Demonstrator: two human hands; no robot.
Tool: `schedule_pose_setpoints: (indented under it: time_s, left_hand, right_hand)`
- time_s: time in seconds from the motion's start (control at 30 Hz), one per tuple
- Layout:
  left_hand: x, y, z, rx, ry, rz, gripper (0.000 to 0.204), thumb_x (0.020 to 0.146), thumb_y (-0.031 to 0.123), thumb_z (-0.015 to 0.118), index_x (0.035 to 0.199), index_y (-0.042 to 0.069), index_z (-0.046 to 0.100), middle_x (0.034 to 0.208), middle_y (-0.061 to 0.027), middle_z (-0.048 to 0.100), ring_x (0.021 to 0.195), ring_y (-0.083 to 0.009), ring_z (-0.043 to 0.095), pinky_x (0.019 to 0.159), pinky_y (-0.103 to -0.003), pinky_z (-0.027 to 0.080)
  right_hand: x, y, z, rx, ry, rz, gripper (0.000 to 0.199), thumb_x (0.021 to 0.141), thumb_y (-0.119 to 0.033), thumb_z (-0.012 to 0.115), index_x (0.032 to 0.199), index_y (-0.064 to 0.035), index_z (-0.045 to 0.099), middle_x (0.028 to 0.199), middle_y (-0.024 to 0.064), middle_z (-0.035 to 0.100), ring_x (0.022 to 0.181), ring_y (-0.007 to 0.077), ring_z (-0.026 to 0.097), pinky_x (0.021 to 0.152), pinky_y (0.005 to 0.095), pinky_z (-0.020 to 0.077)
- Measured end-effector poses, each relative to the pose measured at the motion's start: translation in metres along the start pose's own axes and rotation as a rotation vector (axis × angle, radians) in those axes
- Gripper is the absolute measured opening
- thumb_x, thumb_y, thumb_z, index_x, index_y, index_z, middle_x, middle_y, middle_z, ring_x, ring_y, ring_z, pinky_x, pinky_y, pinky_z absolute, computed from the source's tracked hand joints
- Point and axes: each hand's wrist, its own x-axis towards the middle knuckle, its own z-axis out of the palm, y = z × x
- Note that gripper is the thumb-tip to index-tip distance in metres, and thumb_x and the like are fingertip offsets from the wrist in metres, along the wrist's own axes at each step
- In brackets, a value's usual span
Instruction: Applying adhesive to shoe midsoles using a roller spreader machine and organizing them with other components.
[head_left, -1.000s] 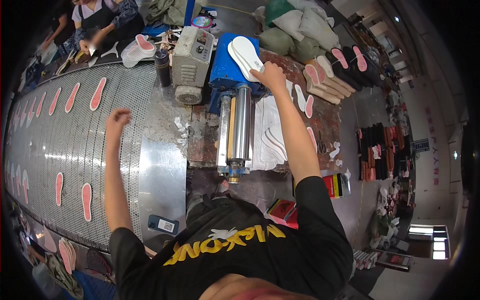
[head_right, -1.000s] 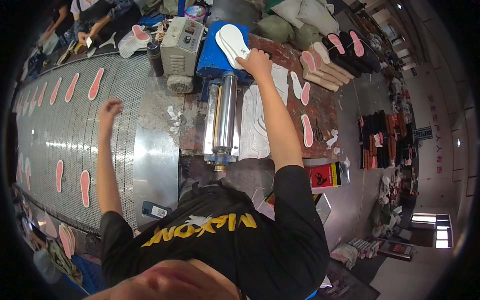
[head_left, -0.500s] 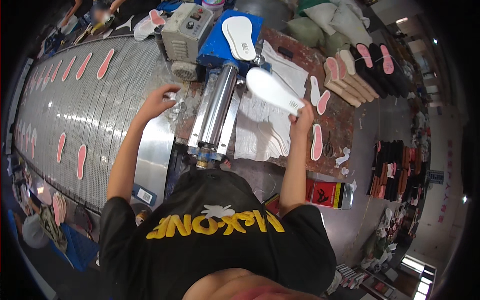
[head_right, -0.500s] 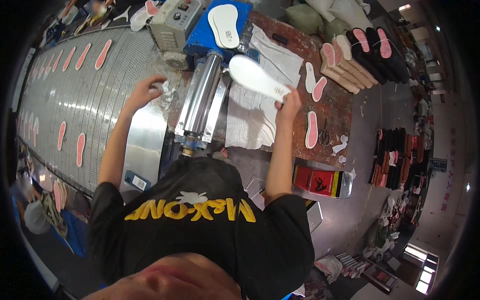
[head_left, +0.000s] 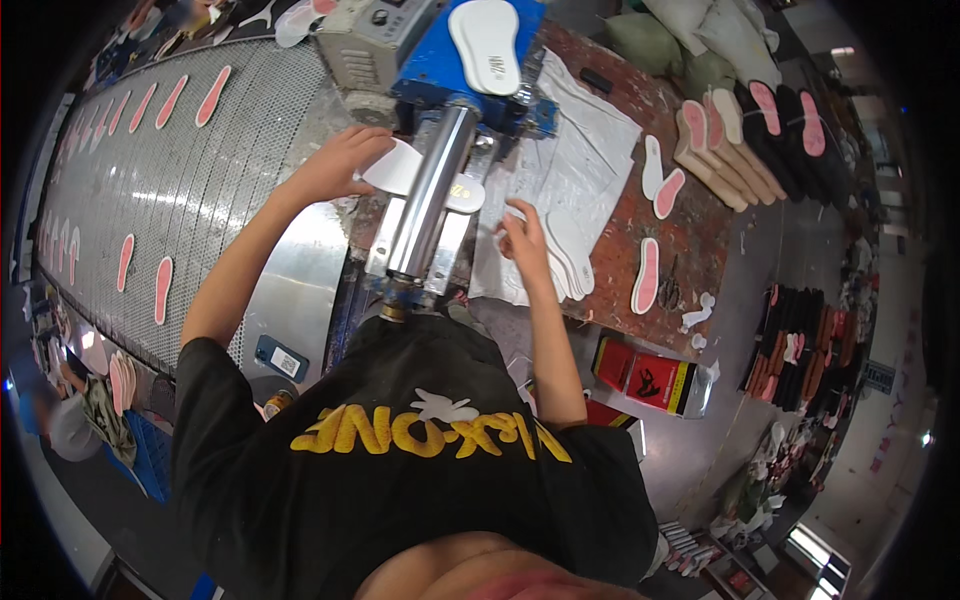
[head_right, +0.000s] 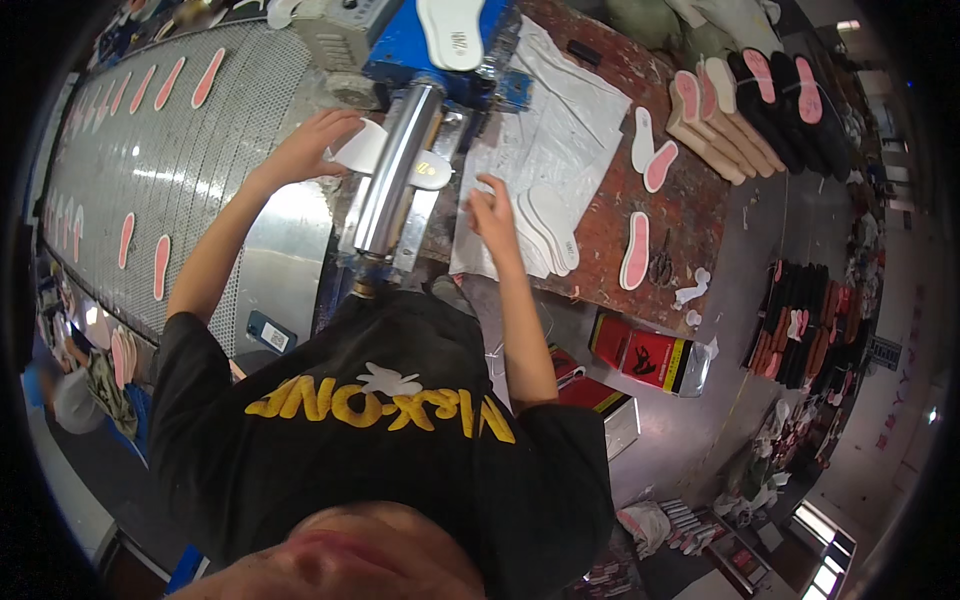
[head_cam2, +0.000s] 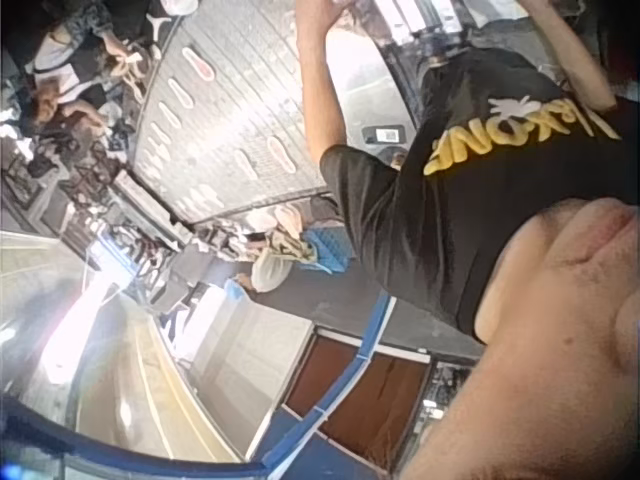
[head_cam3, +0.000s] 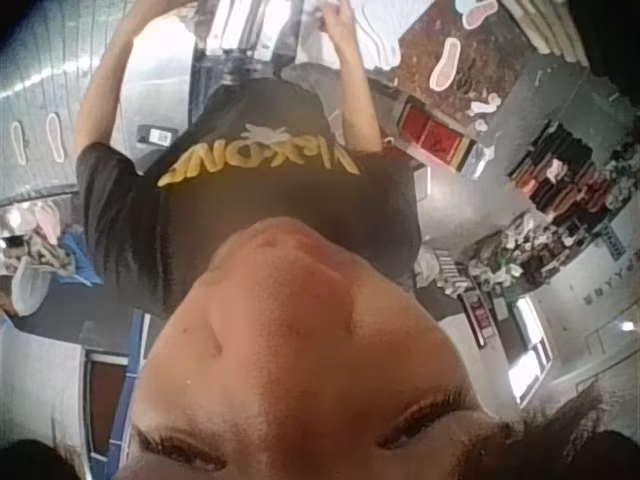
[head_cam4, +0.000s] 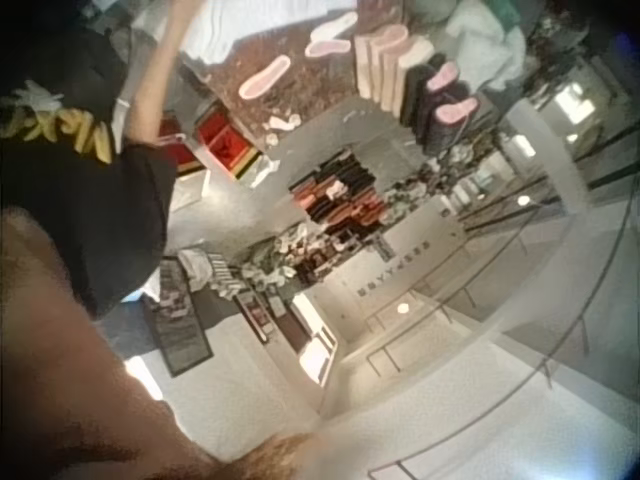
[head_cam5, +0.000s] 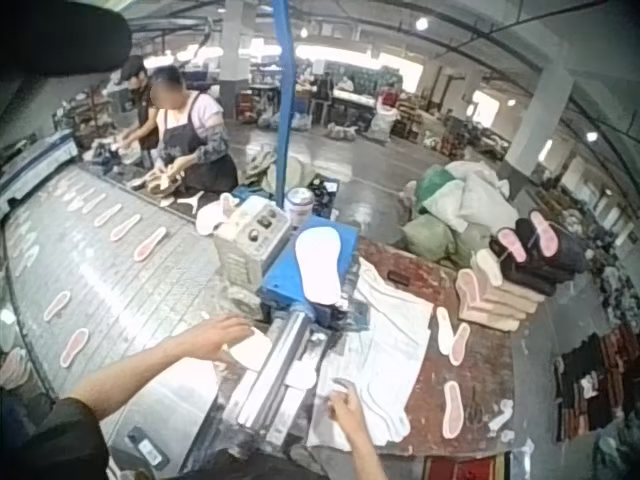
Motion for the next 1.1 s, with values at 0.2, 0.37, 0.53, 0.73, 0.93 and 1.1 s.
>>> schedule_pose_setpoints:
  time_s: [0.2, 0.37, 0.53, 0.73, 0.93, 1.1]
  left_hand:
    - [-0.024, -0.076, 0.02, -0.284, 0.013, 0.027, 0.07, 0.058, 0.009, 0.073, 0.122, 0.008, 0.046, 0.12, -0.0136, 0.049, 0.111, -0.0336, 0.047, 0.095, -0.039, 0.038]
    - [-0.116, -0.151, 0.048, -1.23, -0.061, -0.375, 0.055, 0.077, 0.018, 0.068, 0.126, 0.01, 0.044, 0.123, -0.0085, 0.05, 0.113, -0.024, 0.049, 0.09, -0.04, 0.044]
    - [-0.207, -0.198, 0.06, -2.081, 0.345, -0.543, 0.053, 0.091, 0.045, 0.044, 0.127, 0.006, 0.043, 0.12, -0.012, 0.053, 0.103, -0.026, 0.057, 0.081, -0.037, 0.049]
    - [-0.287, -0.265, 0.073, -2.053, 0.527, -0.621, 0.064, 0.092, 0.058, 0.025, 0.128, 0.008, 0.041, 0.116, -0.0134, 0.056, 0.098, -0.0265, 0.06, 0.079, -0.037, 0.052]
    - [-0.327, -0.335, 0.116, -1.761, 1.007, -1.232, 0.052, 0.097, 0.044, 0.027, 0.129, 0.005, 0.038, 0.117, -0.0132, 0.055, 0.099, -0.0272, 0.059, 0.079, -0.039, 0.053]
    - [-0.258, -0.37, 0.104, -1.787, 1.149, -1.126, 0.045, 0.097, 0.037, 0.029, 0.126, 0.004, 0.041, 0.122, -0.0118, 0.052, 0.104, -0.0265, 0.056, 0.083, -0.043, 0.05]
  right_hand:
    - [-0.061, 0.108, -0.051, -0.449, 0.182, 0.14, 0.022, 0.089, -0.023, 0.054, 0.092, -0.0012, 0.057, 0.064, 0.0028, 0.052, 0.05, 0.0077, 0.046, 0.045, 0.022, 0.0356]
    - [-0.124, 0.182, -0.054, -0.535, 0.132, 0.301, 0.014, 0.086, -0.011, 0.05, 0.093, -0.0012, 0.056, 0.066, 0.0033, 0.055, 0.051, 0.0094, 0.049, 0.045, 0.0238, 0.0409]
    - [-0.147, 0.197, -0.014, -0.502, 0.099, 0.54, 0.013, 0.086, -0.013, 0.05, 0.089, -0.0027, 0.058, 0.071, 0.0048, 0.059, 0.055, 0.0102, 0.053, 0.048, 0.0238, 0.0428]
    - [-0.155, 0.204, -0.001, -0.732, -0.013, 0.391, 0.015, 0.084, -0.013, 0.052, 0.078, -0.0006, 0.057, 0.07, 0.0057, 0.059, 0.06, 0.0139, 0.055, 0.053, 0.0278, 0.0434]
    - [-0.155, 0.209, 0.005, -0.749, 0.076, 0.424, 0.013, 0.08, -0.011, 0.053, 0.078, 0.0017, 0.053, 0.064, 0.0113, 0.052, 0.063, 0.0182, 0.052, 0.06, 0.0336, 0.0426]
    - [-0.172, 0.209, 0.007, -0.789, 0.112, 0.354, 0.011, 0.08, -0.008, 0.052, 0.076, 0.0019, 0.051, 0.066, 0.0091, 0.05, 0.066, 0.015, 0.049, 0.062, 0.0315, 0.0416]
